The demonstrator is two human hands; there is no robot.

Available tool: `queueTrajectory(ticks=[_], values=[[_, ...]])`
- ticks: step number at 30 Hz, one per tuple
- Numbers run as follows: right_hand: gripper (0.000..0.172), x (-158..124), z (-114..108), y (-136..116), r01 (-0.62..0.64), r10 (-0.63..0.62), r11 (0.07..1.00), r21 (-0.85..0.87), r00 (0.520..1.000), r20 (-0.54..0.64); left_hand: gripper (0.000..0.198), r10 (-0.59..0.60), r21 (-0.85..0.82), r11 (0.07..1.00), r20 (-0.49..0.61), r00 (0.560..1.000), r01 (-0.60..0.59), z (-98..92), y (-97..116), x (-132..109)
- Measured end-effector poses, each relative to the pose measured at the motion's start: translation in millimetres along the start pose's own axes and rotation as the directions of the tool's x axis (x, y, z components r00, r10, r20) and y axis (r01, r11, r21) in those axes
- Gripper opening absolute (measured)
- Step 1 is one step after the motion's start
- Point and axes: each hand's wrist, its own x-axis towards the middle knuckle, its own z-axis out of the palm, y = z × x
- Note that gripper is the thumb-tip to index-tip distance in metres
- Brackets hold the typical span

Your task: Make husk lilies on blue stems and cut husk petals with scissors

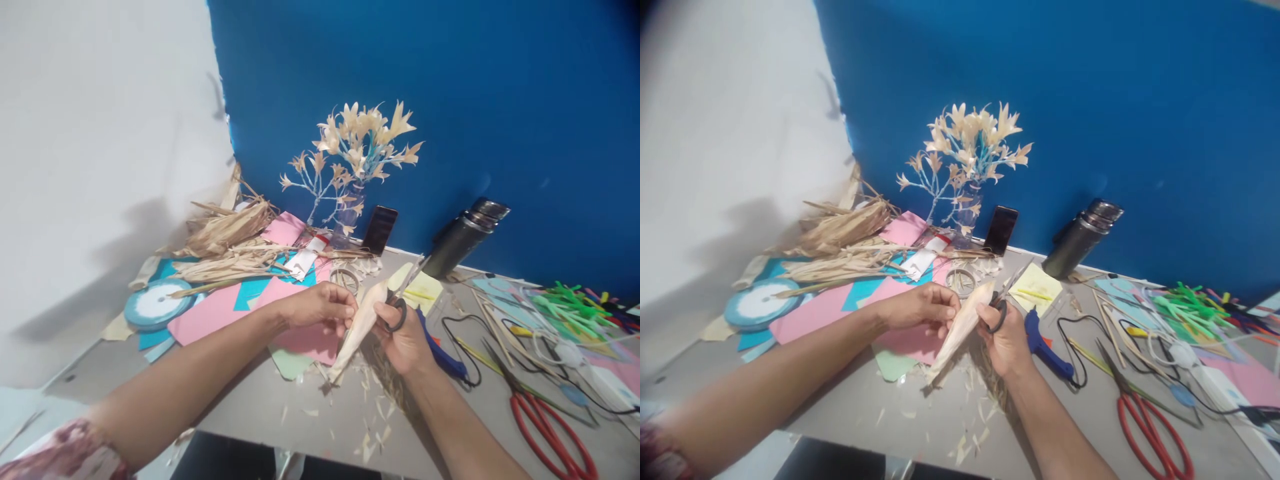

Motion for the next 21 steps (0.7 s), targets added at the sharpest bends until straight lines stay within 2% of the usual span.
queueTrajectory(ticks=[3, 6, 9, 11, 14, 19, 21], values=[[0.032, 0.1, 0.4, 0.0, 0.076, -0.078, 0.996, -0.044, 0.995, -0.055, 0.038, -0.006, -0.036, 0.999, -0.035, 0.999, 0.005, 8.1, -4.9, 1.7], [0.033, -1.5, 0.5, 5.2, 0.084, -0.087, 0.992, -0.09, 0.995, -0.039, 0.04, 0.035, -0.044, 0.998, -0.102, 0.994, -0.04, 12.6, -12.4, 6.1], [0.029, -2.6, -1.9, 13.8, 0.086, -0.089, 0.983, -0.162, 0.996, -0.007, 0.039, 0.092, -0.123, 0.986, -0.192, 0.977, -0.117, 8.7, -18.4, 11.8], [0.026, -2.6, -4.2, 18.7, 0.095, -0.093, 0.976, -0.198, 0.995, 0.016, 0.037, 0.099, -0.161, 0.978, -0.199, 0.975, -0.132, 4.5, -20.3, 14.3], [0.024, -3.4, -5.7, 21.3, 0.105, -0.097, 0.972, -0.21, 0.994, 0.049, 0.036, 0.07, -0.208, 0.972, -0.193, 0.979, -0.11, 3.4, -19.9, 14.2], [0.024, -8.1, -2.0, 17.1, 0.102, -0.08, 0.975, -0.196, 0.99, 0.115, 0.031, -0.014, -0.43, 0.899, -0.214, 0.977, -0.081, 16.2, -17.8, 10.1], [0.025, -8.5, -1.2, 16.2, 0.089, -0.07, 0.984, -0.154, 0.99, 0.122, 0.03, -0.014, -0.459, 0.883, -0.234, 0.972, -0.098, 18.7, -18.0, 10.4]])
